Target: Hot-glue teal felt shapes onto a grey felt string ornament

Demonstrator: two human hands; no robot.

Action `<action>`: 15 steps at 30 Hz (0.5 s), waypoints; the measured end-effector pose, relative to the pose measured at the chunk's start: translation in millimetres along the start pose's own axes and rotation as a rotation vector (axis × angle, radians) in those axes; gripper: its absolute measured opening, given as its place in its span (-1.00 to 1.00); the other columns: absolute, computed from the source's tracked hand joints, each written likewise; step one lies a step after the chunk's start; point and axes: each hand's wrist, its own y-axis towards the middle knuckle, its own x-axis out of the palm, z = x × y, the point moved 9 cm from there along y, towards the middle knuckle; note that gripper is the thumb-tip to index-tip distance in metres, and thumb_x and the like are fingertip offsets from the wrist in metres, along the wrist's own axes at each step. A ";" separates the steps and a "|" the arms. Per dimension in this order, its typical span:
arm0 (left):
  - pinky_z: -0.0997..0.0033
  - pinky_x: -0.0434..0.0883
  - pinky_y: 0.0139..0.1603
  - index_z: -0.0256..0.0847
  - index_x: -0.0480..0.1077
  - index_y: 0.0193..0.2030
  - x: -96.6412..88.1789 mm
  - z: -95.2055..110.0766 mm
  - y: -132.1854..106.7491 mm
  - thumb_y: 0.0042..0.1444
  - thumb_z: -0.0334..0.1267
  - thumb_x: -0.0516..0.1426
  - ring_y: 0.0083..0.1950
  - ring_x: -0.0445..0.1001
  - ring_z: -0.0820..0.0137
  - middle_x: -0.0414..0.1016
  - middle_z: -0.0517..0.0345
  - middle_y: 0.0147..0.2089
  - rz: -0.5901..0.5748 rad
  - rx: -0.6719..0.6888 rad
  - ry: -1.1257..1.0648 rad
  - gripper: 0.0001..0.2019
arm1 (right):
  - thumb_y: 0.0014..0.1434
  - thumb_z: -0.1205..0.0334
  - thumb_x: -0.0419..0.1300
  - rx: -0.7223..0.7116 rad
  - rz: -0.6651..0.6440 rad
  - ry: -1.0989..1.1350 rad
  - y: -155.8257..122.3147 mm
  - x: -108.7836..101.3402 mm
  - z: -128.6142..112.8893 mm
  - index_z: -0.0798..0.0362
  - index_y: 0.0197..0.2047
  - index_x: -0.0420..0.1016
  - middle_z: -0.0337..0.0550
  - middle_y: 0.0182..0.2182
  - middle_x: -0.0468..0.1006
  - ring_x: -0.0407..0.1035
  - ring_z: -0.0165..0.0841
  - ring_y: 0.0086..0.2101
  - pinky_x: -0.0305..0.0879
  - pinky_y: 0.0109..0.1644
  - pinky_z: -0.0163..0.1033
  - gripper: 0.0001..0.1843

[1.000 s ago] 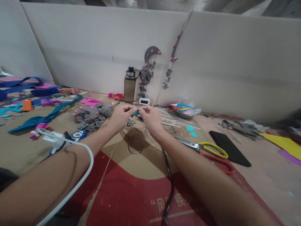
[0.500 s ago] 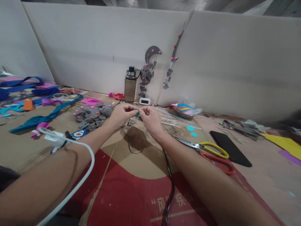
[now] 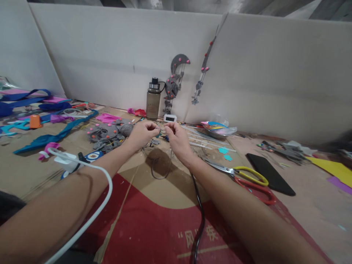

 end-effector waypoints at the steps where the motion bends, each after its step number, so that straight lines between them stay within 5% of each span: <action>1: 0.43 0.20 -0.39 -0.24 0.48 -0.53 0.4 -1.6 0.1 -0.08 -0.24 0.18 -0.48 0.29 0.44 0.43 0.19 -0.54 -0.001 -0.013 -0.030 -0.87 | 0.13 0.11 0.05 -0.001 -0.003 0.017 0.1 0.6 0.8 0.07 -0.25 0.36 -0.28 -0.45 0.35 0.19 -0.42 -0.43 0.11 -0.31 -0.30 -0.78; 15: 0.44 0.27 -0.27 -0.27 0.50 -0.40 9.6 -10.7 3.0 -0.04 -0.14 0.18 -0.36 0.38 0.43 0.50 0.15 -0.41 -0.107 -0.015 -0.071 -0.79 | 0.06 0.11 0.10 0.059 -0.053 -0.086 -1.6 2.6 4.9 0.10 -0.41 0.41 -0.31 -0.56 0.34 0.14 -0.47 -0.53 0.04 -0.43 -0.33 -0.78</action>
